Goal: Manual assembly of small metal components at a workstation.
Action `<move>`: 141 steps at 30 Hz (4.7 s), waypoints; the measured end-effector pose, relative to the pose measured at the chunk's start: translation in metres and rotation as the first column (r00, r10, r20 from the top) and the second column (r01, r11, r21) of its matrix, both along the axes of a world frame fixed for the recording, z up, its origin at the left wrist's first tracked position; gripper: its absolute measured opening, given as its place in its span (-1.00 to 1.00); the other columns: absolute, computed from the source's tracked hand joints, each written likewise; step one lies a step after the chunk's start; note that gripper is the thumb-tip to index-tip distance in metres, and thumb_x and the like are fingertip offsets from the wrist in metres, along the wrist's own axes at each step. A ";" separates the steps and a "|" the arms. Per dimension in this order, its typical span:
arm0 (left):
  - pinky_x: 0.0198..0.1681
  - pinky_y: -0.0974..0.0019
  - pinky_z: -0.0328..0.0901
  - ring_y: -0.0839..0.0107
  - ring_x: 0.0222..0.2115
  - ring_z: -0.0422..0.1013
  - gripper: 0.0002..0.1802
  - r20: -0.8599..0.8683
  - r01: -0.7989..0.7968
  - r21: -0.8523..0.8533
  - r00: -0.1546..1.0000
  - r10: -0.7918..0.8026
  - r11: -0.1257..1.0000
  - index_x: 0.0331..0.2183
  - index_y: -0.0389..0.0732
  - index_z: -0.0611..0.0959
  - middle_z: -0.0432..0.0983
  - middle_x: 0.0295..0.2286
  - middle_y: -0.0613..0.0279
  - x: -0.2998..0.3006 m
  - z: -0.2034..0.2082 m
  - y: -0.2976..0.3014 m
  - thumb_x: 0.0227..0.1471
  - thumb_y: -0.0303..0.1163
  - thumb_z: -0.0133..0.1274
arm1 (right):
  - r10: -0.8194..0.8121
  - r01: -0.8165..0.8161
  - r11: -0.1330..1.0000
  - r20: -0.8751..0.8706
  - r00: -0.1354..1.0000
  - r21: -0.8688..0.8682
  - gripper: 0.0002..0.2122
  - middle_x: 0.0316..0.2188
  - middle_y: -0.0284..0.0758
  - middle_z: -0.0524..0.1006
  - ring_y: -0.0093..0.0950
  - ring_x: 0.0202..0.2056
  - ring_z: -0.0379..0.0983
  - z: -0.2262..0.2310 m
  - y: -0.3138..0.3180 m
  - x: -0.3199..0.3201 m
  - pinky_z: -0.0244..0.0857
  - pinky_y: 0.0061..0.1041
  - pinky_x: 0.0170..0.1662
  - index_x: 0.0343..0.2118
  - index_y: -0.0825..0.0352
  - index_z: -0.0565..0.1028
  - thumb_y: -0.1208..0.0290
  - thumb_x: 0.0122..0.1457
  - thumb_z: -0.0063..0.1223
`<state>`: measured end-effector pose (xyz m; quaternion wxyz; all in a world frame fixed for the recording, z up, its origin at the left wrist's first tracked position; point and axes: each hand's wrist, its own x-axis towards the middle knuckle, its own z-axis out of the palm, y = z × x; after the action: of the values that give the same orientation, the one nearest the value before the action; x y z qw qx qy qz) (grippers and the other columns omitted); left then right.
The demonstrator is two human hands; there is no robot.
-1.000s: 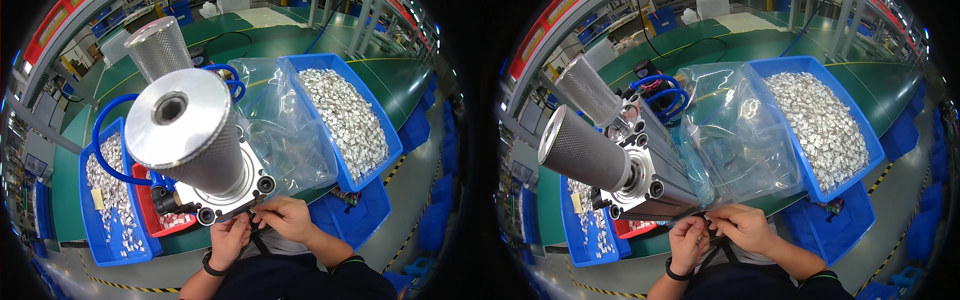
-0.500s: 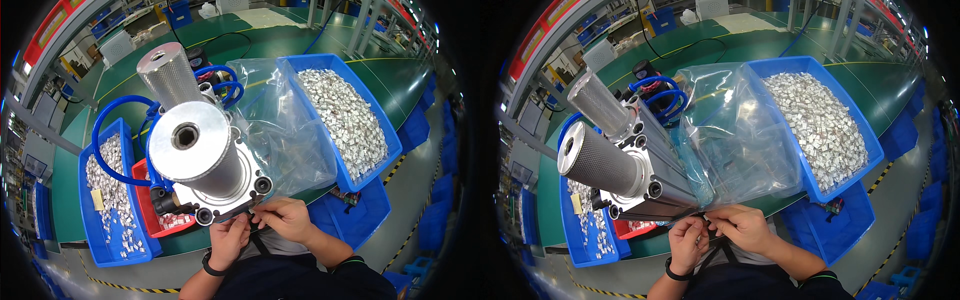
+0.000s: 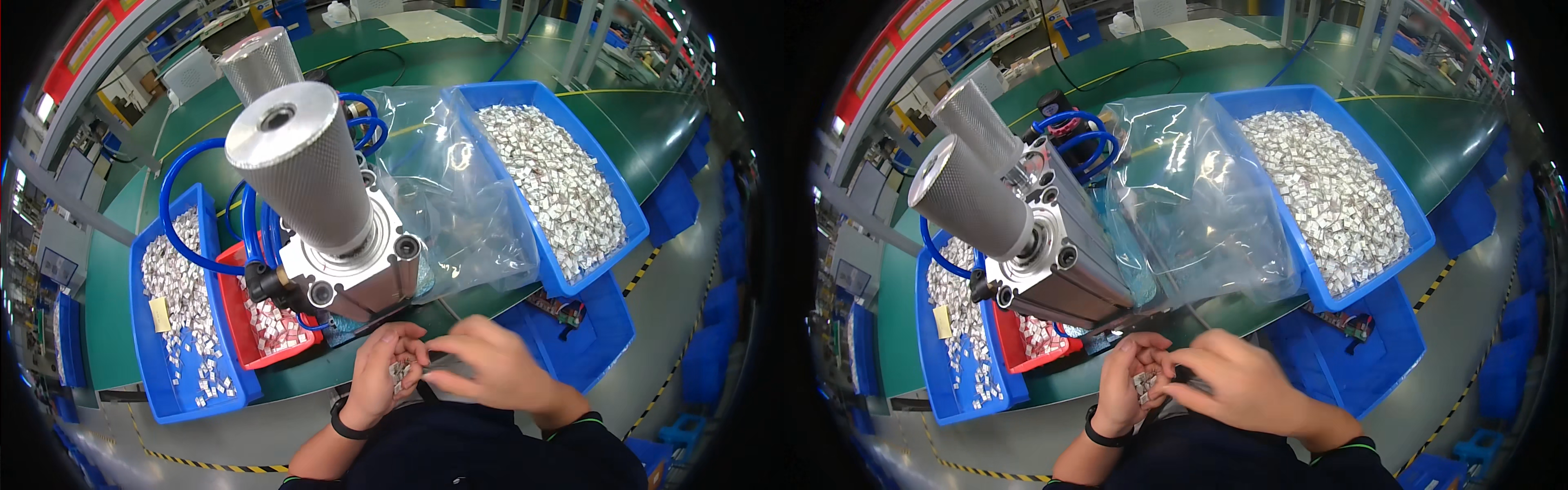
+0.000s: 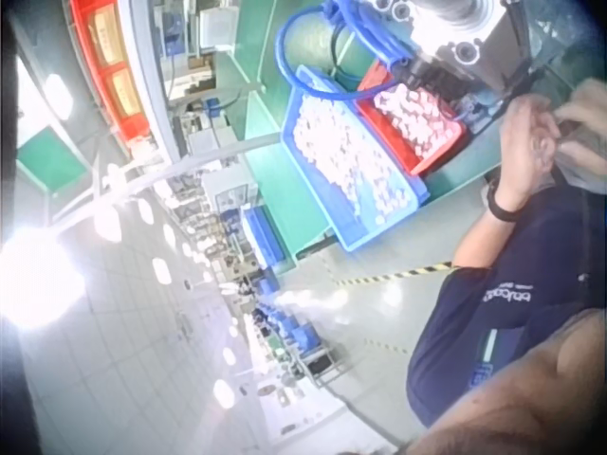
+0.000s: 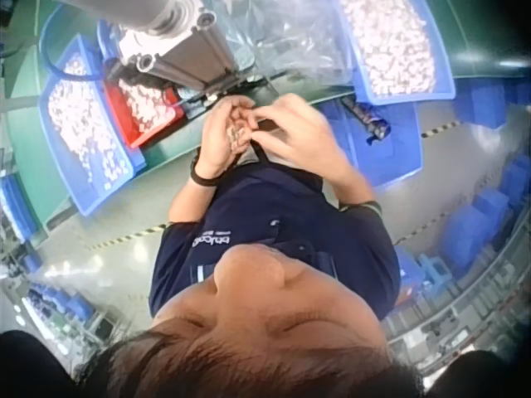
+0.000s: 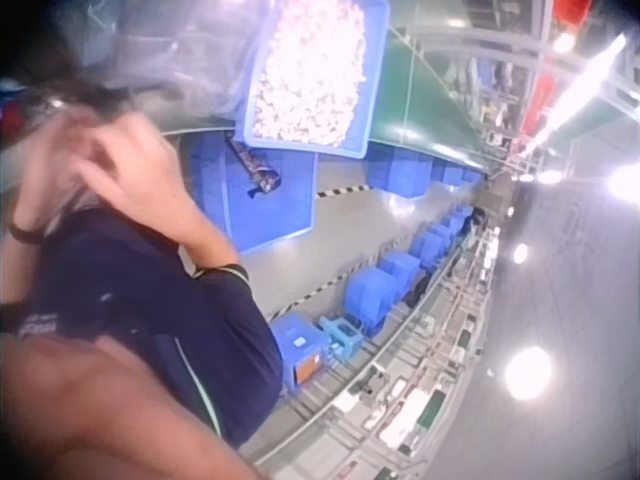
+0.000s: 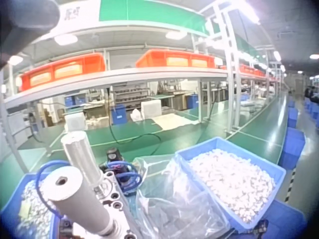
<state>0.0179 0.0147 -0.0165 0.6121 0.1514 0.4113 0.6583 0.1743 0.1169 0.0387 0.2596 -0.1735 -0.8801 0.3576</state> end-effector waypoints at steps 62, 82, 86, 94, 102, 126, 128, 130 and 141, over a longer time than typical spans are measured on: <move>-0.78 0.55 -0.03 0.59 -0.74 0.16 -0.85 0.016 -0.108 -0.118 0.994 0.111 0.987 -0.29 -0.38 0.54 0.39 -0.57 0.19 -0.055 -0.004 0.013 0.13 -0.49 -0.06 | 0.013 -0.079 0.966 -0.258 0.966 -0.248 -0.87 -0.40 -0.23 0.59 -0.41 -0.38 0.55 -0.062 0.024 -0.070 0.43 -0.53 -0.32 -0.35 0.40 0.57 0.59 -0.01 0.18; -0.76 0.56 -0.02 0.60 -0.73 0.16 -0.78 -0.178 -0.199 -0.103 0.968 0.178 0.975 -0.28 -0.43 0.55 0.41 -0.57 0.20 -0.063 -0.031 0.017 0.16 -0.43 -0.03 | -0.071 -0.110 0.733 -0.236 0.969 -0.671 -0.85 -0.36 -0.24 0.57 -0.51 -0.35 0.57 -0.079 0.044 -0.084 0.44 -0.58 -0.30 -0.27 0.47 0.54 0.64 0.07 0.10; -0.76 0.55 -0.01 0.59 -0.73 0.16 -0.79 -0.178 -0.200 -0.099 0.967 0.180 0.975 -0.29 -0.43 0.55 0.41 -0.57 0.20 -0.061 -0.029 0.018 0.15 -0.44 -0.03 | -0.073 -0.114 0.725 -0.241 0.968 -0.680 -0.85 -0.36 -0.24 0.57 -0.52 -0.33 0.57 -0.078 0.044 -0.082 0.44 -0.59 -0.29 -0.27 0.47 0.53 0.64 0.07 0.10; -0.76 0.55 -0.01 0.59 -0.73 0.16 -0.81 -0.159 -0.195 -0.071 0.970 0.181 0.978 -0.30 -0.41 0.55 0.41 -0.58 0.20 -0.058 -0.023 0.018 0.15 -0.45 -0.03 | -0.052 -0.139 0.736 -0.260 0.964 -0.663 -0.85 -0.37 -0.24 0.58 -0.52 -0.33 0.57 -0.077 0.045 -0.078 0.44 -0.59 -0.29 -0.27 0.46 0.53 0.64 0.07 0.10; -0.77 0.54 -0.03 0.58 -0.75 0.16 -0.79 -0.191 -0.186 -0.085 0.967 0.167 0.979 -0.31 -0.41 0.54 0.41 -0.57 0.18 -0.048 -0.012 0.015 0.13 -0.46 -0.11 | 0.007 -0.084 0.877 -0.162 0.987 -0.473 -0.88 -0.42 -0.27 0.60 -0.46 -0.40 0.57 -0.046 0.035 -0.053 0.42 -0.58 -0.32 -0.35 0.42 0.58 0.56 0.01 0.19; -0.77 0.52 0.07 0.46 -0.71 0.33 -0.62 -0.011 0.019 -0.069 1.000 -0.020 0.997 -0.17 -0.34 0.41 0.42 -0.51 0.15 -0.023 0.007 -0.019 0.20 -0.18 -0.18 | 0.032 -0.065 0.935 -0.099 0.995 -0.348 -0.88 -0.46 -0.27 0.45 -0.44 -0.44 0.41 -0.027 -0.005 -0.042 0.29 -0.49 -0.39 -0.39 0.38 0.56 0.48 0.00 0.20; -0.75 0.53 0.06 0.51 -0.71 0.31 -0.77 -0.052 0.049 -0.091 0.997 -0.054 0.995 -0.24 -0.34 0.47 0.42 -0.52 0.16 -0.031 0.004 -0.020 0.16 -0.35 -0.06 | -0.052 0.069 0.900 0.051 0.997 -0.430 -0.86 -0.46 -0.31 0.47 -0.56 -0.45 0.43 -0.022 0.003 -0.045 0.29 -0.57 -0.40 -0.39 0.40 0.55 0.47 0.00 0.20; -0.74 0.53 0.04 0.54 -0.71 0.28 -0.83 -0.064 0.038 -0.077 0.997 -0.043 0.996 -0.28 -0.34 0.49 0.43 -0.53 0.17 -0.033 -0.003 -0.020 0.14 -0.42 -0.02 | -0.073 0.090 0.872 0.053 0.996 -0.481 -0.87 -0.46 -0.32 0.46 -0.58 -0.44 0.43 -0.026 0.005 -0.049 0.30 -0.60 -0.39 -0.39 0.41 0.55 0.47 0.02 0.19; -0.74 0.55 -0.02 0.63 -0.73 0.16 -0.89 -0.019 -0.040 -0.111 0.999 0.038 0.993 -0.34 -0.36 0.53 0.41 -0.57 0.22 -0.034 -0.011 0.002 0.13 -0.49 0.01 | -0.210 -0.013 0.483 -0.130 0.969 -0.876 -0.79 -0.39 -0.25 0.51 -0.61 -0.48 0.45 -0.058 0.001 -0.063 0.33 -0.67 -0.47 -0.20 0.54 0.36 0.55 0.16 0.08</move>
<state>-0.0163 0.0169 -0.0278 0.6031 0.1143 0.4553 0.6449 0.1111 0.1174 -0.0196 0.2516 -0.2907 -0.5324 0.7542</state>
